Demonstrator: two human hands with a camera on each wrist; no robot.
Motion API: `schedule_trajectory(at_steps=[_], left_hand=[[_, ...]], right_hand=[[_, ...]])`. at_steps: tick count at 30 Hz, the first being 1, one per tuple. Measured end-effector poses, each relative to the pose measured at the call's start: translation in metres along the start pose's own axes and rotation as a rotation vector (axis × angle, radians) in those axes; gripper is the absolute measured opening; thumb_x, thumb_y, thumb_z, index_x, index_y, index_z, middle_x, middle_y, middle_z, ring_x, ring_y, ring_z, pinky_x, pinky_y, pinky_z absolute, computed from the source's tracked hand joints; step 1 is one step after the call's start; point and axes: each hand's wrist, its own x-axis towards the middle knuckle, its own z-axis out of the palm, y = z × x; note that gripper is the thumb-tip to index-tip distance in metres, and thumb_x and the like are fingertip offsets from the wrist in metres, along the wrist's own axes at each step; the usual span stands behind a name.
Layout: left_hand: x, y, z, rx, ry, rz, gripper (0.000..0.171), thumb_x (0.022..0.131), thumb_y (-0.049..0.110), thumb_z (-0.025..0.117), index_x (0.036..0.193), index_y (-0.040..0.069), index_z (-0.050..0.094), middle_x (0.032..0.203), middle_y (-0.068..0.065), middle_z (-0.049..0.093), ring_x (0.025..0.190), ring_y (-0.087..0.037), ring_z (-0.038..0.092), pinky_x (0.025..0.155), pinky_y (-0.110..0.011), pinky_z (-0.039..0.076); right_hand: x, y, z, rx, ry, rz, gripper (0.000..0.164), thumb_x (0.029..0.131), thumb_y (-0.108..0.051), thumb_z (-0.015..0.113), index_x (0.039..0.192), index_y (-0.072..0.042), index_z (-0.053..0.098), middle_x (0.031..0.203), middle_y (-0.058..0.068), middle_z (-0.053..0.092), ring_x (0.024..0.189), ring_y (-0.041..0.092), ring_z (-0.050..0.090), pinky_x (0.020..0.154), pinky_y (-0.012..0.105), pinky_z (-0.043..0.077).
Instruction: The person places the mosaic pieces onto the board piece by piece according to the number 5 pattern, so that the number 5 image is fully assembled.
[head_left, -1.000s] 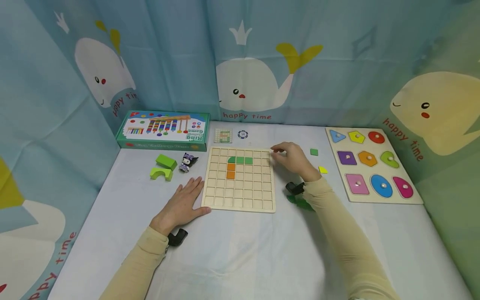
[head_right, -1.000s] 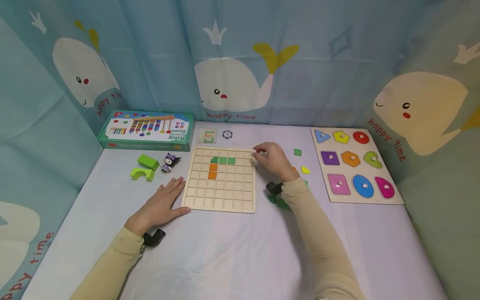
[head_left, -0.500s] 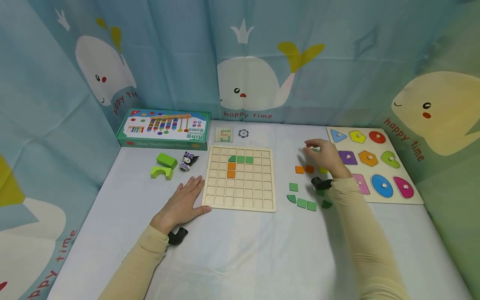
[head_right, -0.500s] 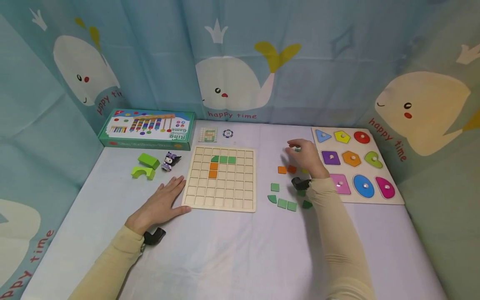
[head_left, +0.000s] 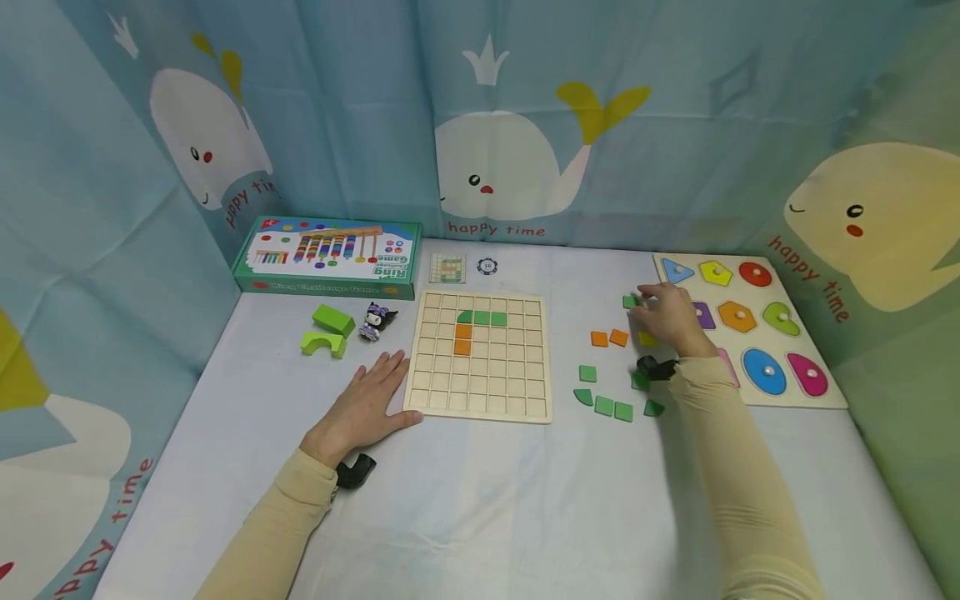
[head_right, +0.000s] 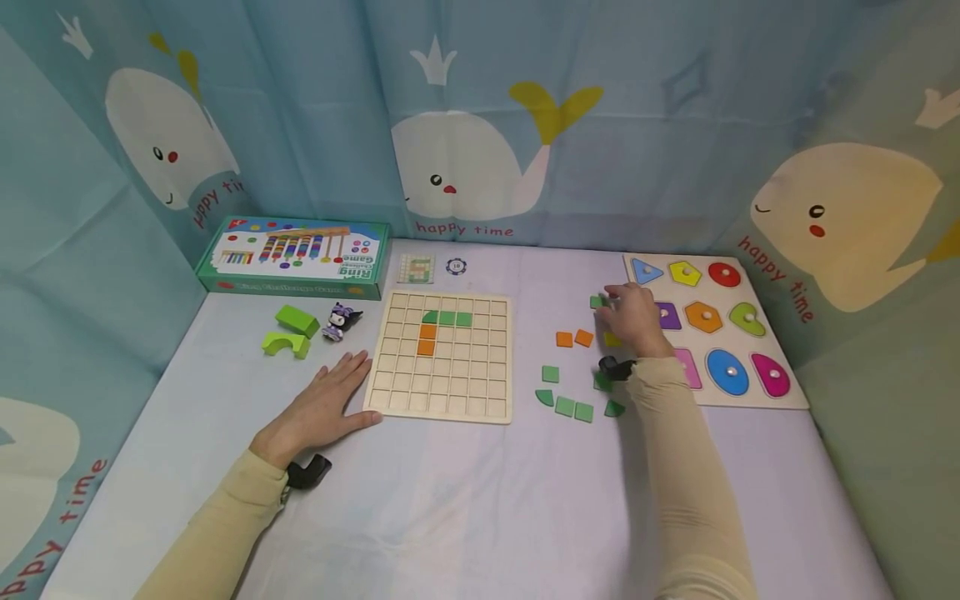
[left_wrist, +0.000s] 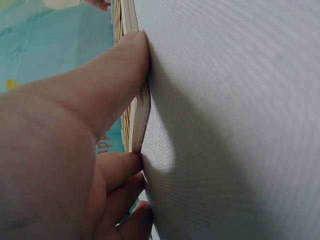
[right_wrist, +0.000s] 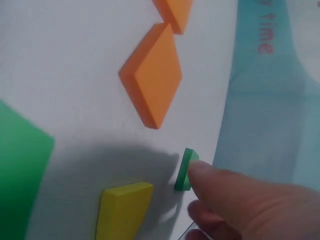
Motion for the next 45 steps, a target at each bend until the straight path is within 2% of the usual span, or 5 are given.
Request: schedule_trajectory(at_steps=[6,20,30,38,45], left_hand=[[0.000,0.000,0.000,-0.002,-0.002,-0.003,0.091,0.089,0.050,0.067,0.152,-0.001,0.027,0.159,-0.016,0.020,0.146,-0.033,0.014,0.113,-0.057,0.014],[0.000,0.000,0.002,0.002,-0.009,-0.003,0.091,0.089,0.050,0.067,0.153,-0.001,0.027,0.159,-0.015,0.020,0.146,-0.033,0.014,0.113,-0.057,0.014],[0.000,0.000,0.000,0.001,0.001,0.000,0.091,0.089,0.051,0.066,0.153,-0.001,0.027,0.160,-0.015,0.019,0.146,-0.033,0.014,0.113,-0.056,0.015],[0.001,0.000,0.001,0.010,-0.013,-0.010,0.091,0.089,0.051,0.066,0.153,0.000,0.026,0.160,-0.014,0.018,0.146,-0.033,0.013,0.113,-0.056,0.014],[0.001,0.000,0.001,0.004,-0.006,-0.004,0.090,0.090,0.050,0.066,0.153,-0.001,0.027,0.159,-0.015,0.019,0.146,-0.033,0.013,0.113,-0.056,0.014]], right_hand=[[0.004,0.003,0.003,-0.035,-0.059,0.018,0.049,0.095,-0.014,0.063,0.137,0.007,0.050,0.130,0.032,0.044,0.120,0.051,0.035,0.100,0.063,0.030],[0.003,0.001,0.014,-0.067,0.038,0.026,0.034,0.093,-0.008,0.064,0.123,0.008,0.060,0.120,0.030,0.048,0.112,0.047,0.041,0.095,0.060,0.034],[0.001,0.001,0.019,-0.082,0.144,-0.045,0.027,0.093,-0.009,0.067,0.112,0.010,0.065,0.105,0.027,0.055,0.101,0.044,0.049,0.083,0.060,0.040],[0.002,-0.007,0.021,-0.009,0.165,-0.113,0.028,0.095,-0.007,0.063,0.115,0.013,0.062,0.108,0.030,0.061,0.099,0.043,0.056,0.087,0.056,0.043],[0.001,-0.022,0.021,0.055,0.162,-0.200,0.027,0.095,-0.007,0.063,0.115,0.013,0.063,0.108,0.029,0.061,0.104,0.043,0.055,0.093,0.057,0.041]])
